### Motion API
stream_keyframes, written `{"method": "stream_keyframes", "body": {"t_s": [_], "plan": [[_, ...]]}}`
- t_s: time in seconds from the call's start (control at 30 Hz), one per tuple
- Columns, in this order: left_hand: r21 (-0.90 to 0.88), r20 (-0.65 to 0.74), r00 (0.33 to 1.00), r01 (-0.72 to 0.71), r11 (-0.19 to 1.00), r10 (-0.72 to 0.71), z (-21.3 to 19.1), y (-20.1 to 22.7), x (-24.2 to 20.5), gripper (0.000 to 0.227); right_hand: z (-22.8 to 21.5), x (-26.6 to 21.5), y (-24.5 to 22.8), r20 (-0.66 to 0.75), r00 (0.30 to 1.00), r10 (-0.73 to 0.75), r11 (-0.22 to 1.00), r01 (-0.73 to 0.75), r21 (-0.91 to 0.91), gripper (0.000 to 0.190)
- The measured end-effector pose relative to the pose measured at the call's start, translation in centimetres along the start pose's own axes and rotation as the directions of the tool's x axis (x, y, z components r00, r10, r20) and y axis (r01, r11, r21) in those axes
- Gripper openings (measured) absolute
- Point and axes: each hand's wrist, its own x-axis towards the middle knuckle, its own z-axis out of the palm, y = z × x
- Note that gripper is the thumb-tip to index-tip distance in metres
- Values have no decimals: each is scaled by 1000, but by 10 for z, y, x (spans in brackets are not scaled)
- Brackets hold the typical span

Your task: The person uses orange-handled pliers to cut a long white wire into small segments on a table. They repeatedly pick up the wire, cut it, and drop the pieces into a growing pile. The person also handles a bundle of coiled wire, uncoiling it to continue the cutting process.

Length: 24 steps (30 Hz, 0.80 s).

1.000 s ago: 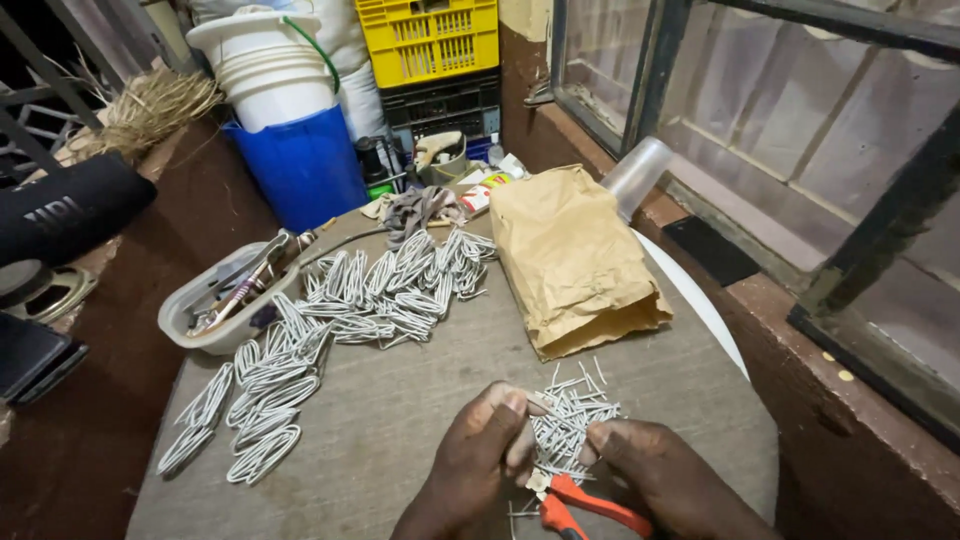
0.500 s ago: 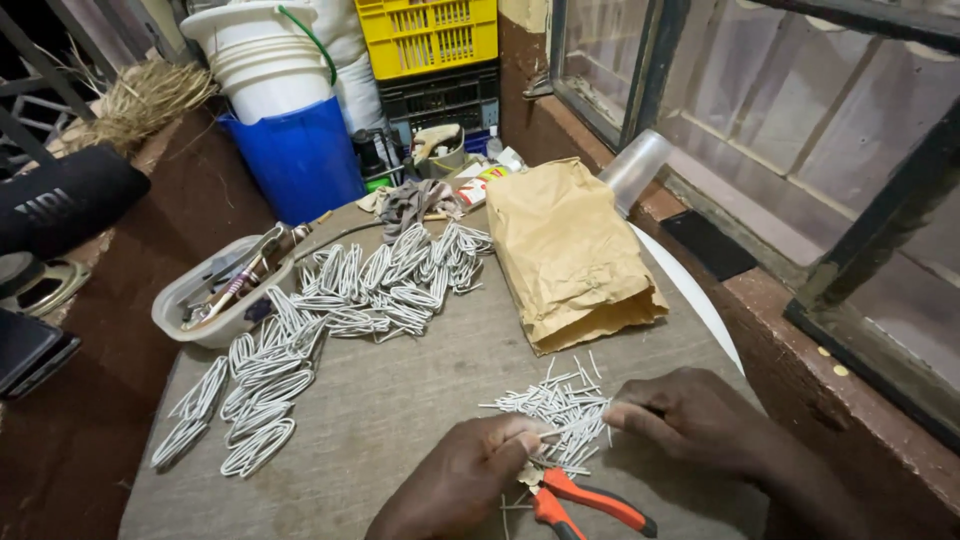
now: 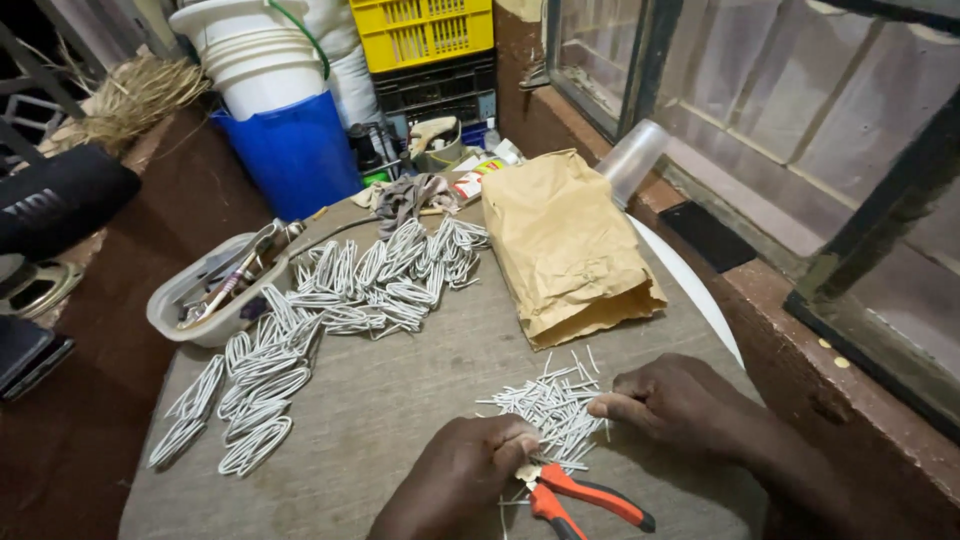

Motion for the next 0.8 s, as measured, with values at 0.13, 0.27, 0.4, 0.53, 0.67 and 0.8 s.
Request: {"method": "stream_keyframes", "body": {"t_s": [0.13, 0.27, 0.4, 0.53, 0.67, 0.8], "plan": [[217, 51, 996, -76, 973, 67, -2, -10, 6, 26, -1, 11, 5, -20, 991, -131, 991, 131, -21, 68], [285, -18, 998, -54, 957, 62, -7, -12, 2, 35, 1, 13, -2, -54, 985, -162, 987, 162, -11, 61], [402, -112, 949, -227, 887, 293, -6, -12, 1, 37, 3, 13, -12, -173, 967, -188, 982, 187, -22, 44], [458, -199, 778, -464, 758, 596, 25, -38, 39, 33, 17, 16, -35, -250, 933, -260, 958, 282, 57, 32], [520, -260, 925, -108, 847, 278, 14, -31, 26, 39, 27, -4, -45, -527, 808, -264, 938, 341, 53, 24], [477, -403, 876, -46, 878, 265, 6, -33, 22, 24, 68, -47, -37, -201, 977, 68, 989, -40, 144, 43]]}}
